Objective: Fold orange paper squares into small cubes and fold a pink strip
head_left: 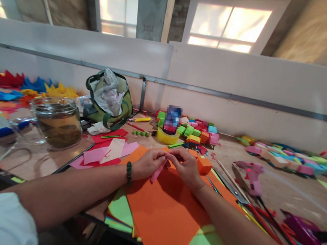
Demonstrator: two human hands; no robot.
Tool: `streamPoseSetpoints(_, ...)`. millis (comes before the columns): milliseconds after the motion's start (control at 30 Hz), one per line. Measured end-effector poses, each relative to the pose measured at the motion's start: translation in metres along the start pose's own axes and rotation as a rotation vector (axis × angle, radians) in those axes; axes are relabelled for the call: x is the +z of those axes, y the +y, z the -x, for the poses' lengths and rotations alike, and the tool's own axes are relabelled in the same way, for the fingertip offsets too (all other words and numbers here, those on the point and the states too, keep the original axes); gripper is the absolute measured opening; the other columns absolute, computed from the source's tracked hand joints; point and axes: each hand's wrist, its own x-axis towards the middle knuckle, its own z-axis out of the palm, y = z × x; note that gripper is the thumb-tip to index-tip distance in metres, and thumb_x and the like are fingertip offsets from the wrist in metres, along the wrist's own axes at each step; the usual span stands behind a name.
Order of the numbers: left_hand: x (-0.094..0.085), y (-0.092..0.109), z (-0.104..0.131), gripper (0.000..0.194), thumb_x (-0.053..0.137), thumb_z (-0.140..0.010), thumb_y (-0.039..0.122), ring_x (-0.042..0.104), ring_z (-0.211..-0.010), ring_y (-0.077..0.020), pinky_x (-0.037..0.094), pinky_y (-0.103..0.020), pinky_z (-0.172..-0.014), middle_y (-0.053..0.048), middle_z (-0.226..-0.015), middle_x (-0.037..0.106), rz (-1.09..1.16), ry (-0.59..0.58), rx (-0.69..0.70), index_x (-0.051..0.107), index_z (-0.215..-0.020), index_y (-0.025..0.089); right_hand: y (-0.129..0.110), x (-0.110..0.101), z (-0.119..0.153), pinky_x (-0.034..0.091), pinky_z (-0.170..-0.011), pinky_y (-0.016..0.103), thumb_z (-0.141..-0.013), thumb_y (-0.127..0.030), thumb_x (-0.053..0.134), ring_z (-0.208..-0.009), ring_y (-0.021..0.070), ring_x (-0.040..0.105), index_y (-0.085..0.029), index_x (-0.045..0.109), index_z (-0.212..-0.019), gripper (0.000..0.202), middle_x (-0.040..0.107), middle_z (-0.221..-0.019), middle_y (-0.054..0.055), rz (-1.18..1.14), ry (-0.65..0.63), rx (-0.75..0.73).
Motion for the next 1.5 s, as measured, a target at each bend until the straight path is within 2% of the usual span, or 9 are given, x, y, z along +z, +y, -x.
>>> streamPoseSetpoints(167,0.0,0.003,0.0,0.033,0.062,-0.076,0.043,0.06,-0.06,-0.0121,0.047,-0.024,-0.064,-0.006,-0.068,0.068,0.145,-0.035,-0.087,0.065,-0.075,0.01,-0.006,-0.003,-0.001,0.045,-0.068,0.03,-0.083,-0.037,0.062,-0.074,0.0173,0.057,-0.02,0.066,-0.073,0.02,0.063,-0.075,0.004,-0.064,-0.005,0.004)
streamPoseSetpoints(367,-0.002,0.005,0.001,0.054,0.06,-0.071,0.063,0.063,-0.066,-0.0154,0.048,-0.026,-0.067,-0.009,-0.071,0.07,0.04,-0.04,-0.052,0.068,-0.075,0.01,-0.011,-0.004,-0.002,0.042,-0.063,0.029,-0.084,-0.033,0.061,-0.067,0.0155,0.053,-0.019,0.064,-0.069,0.021,0.06,-0.071,0.003,-0.01,-0.022,-0.02)
streamPoseSetpoints(567,-0.002,0.007,0.001,0.044,0.061,-0.075,0.054,0.058,-0.06,-0.0132,0.043,-0.023,-0.06,-0.007,-0.066,0.069,-0.041,-0.032,-0.053,0.068,-0.068,0.011,-0.015,-0.002,-0.003,0.042,-0.065,0.027,-0.078,-0.033,0.067,-0.068,0.0141,0.053,-0.018,0.066,-0.071,0.016,0.06,-0.071,0.001,-0.185,-0.04,0.095)
streamPoseSetpoints(667,-0.005,0.007,-0.002,0.032,0.067,-0.072,0.043,0.06,-0.066,-0.0143,0.044,-0.023,-0.062,-0.007,-0.073,0.07,0.186,-0.053,-0.124,0.07,-0.075,0.011,-0.011,-0.002,-0.006,0.039,-0.059,0.025,-0.07,-0.035,0.074,-0.062,0.0113,0.048,-0.018,0.065,-0.066,0.019,0.056,-0.065,-0.001,-0.377,0.024,0.243)
streamPoseSetpoints(800,-0.015,0.008,-0.008,0.039,0.049,-0.083,0.046,0.064,-0.08,-0.0166,0.047,-0.025,-0.069,-0.011,-0.098,0.069,0.613,-0.004,-0.228,0.068,-0.097,0.014,0.0,-0.002,-0.011,0.034,-0.047,0.022,-0.071,-0.05,0.069,-0.048,0.0078,0.039,-0.019,0.057,-0.068,0.033,0.046,-0.055,-0.005,-0.568,0.129,0.397)
streamPoseSetpoints(900,-0.016,0.008,-0.009,0.041,0.045,-0.086,0.047,0.062,-0.082,-0.0163,0.049,-0.026,-0.071,-0.012,-0.101,0.066,0.725,0.047,-0.242,0.067,-0.097,0.014,0.003,0.001,-0.011,0.038,-0.048,0.021,-0.067,-0.055,0.069,-0.048,0.0071,0.043,-0.019,0.055,-0.071,0.039,0.05,-0.057,-0.005,-0.663,0.114,0.473)
streamPoseSetpoints(1067,-0.004,0.002,-0.007,0.033,0.067,-0.075,0.042,0.06,-0.074,-0.0138,0.045,-0.021,-0.067,-0.008,-0.083,0.067,0.326,0.023,-0.118,0.069,-0.085,0.011,-0.01,0.008,-0.004,0.043,-0.051,0.023,-0.064,-0.051,0.074,-0.054,0.0098,0.055,-0.017,0.062,-0.074,0.037,0.063,-0.067,0.001,-0.709,-0.034,0.516)
streamPoseSetpoints(1267,-0.008,0.0,-0.007,0.027,0.051,-0.084,0.032,0.056,-0.063,-0.0124,0.042,-0.022,-0.059,-0.004,-0.069,0.064,-0.118,0.043,0.049,0.067,-0.08,0.011,-0.016,0.005,-0.003,0.038,-0.05,0.02,-0.063,-0.036,0.079,-0.053,0.008,0.051,-0.018,0.063,-0.076,0.027,0.06,-0.061,-0.004,-0.601,-0.039,0.397)
streamPoseSetpoints(1500,-0.007,0.001,0.0,0.022,0.042,-0.082,0.015,0.049,-0.058,-0.0106,0.034,-0.021,-0.054,-0.001,-0.063,0.059,-0.576,0.064,0.216,0.061,-0.071,0.013,-0.006,0.003,-0.002,0.048,-0.058,0.028,-0.073,-0.036,0.071,-0.062,0.0155,0.059,-0.018,0.069,-0.071,0.018,0.066,-0.067,0.003,-0.319,0.024,0.168)
